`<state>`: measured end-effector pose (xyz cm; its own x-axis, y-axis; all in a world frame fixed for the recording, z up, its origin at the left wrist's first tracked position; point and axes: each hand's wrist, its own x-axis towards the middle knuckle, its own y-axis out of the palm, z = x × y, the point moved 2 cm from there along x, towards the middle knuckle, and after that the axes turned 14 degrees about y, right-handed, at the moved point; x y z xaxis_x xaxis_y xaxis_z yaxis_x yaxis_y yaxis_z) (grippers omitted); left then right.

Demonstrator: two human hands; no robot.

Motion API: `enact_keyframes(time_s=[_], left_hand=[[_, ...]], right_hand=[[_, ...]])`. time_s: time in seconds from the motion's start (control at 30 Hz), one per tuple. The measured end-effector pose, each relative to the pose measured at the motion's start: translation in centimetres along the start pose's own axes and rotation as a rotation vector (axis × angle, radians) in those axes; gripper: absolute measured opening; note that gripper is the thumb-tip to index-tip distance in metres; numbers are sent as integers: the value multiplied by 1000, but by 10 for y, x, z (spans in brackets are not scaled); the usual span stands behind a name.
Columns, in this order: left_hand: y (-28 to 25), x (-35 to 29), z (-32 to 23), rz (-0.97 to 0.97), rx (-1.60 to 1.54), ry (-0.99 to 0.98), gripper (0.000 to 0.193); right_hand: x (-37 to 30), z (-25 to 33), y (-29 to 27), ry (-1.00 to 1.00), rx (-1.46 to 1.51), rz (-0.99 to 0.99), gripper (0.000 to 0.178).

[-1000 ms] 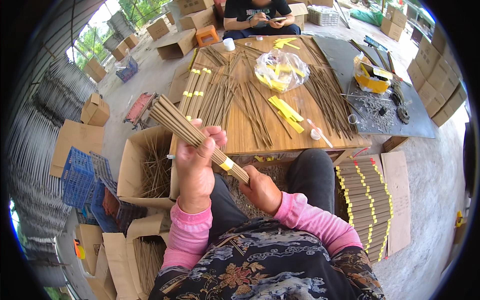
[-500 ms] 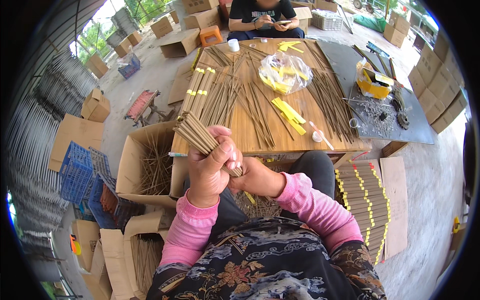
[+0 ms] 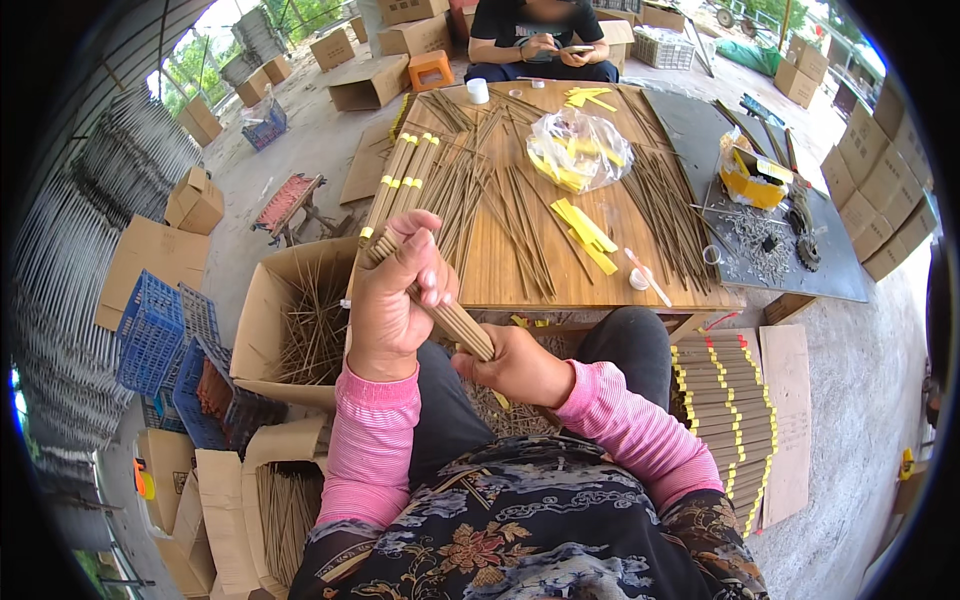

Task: The person gathers thin wooden sticks, aligns them into bundles, and secures each bundle with yellow tape. The person then places the finished bundles onto a nearby cardboard sheet.

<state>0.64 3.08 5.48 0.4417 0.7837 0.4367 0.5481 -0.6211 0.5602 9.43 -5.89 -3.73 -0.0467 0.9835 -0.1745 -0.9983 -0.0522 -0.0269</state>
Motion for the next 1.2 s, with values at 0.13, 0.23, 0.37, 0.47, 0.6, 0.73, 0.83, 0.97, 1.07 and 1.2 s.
enact_keyframes(time_s=[0.13,0.23,0.37,0.47,0.6,0.73,0.83,0.97,1.07,1.2], left_hand=[[-9,3,-5,123,-75,34,21],[-8,1,-11,119,-70,59,21],[-3,1,-9,61,-32,51,23],[-1,-2,-11,217,-122,87,24],[0,-4,-10,237,-114,90,28],[6,-6,-7,254,-92,64,31],[8,-6,-7,269,-88,80,30],[12,-7,-5,240,-12,86,31],[16,-11,3,187,42,53,31],[15,-11,5,296,-164,-25,31]], right_hand=[[-4,4,3,32,-18,96,19],[-13,22,6,154,8,194,18],[0,0,-1,49,-31,80,17],[-12,8,3,82,-3,224,16],[-12,16,-5,273,6,341,15],[-6,2,-7,182,6,358,17],[-5,3,-9,158,-21,376,20],[-1,8,-13,-66,-86,296,25],[4,21,-11,-301,-105,156,25],[-7,38,-6,124,95,364,16]])
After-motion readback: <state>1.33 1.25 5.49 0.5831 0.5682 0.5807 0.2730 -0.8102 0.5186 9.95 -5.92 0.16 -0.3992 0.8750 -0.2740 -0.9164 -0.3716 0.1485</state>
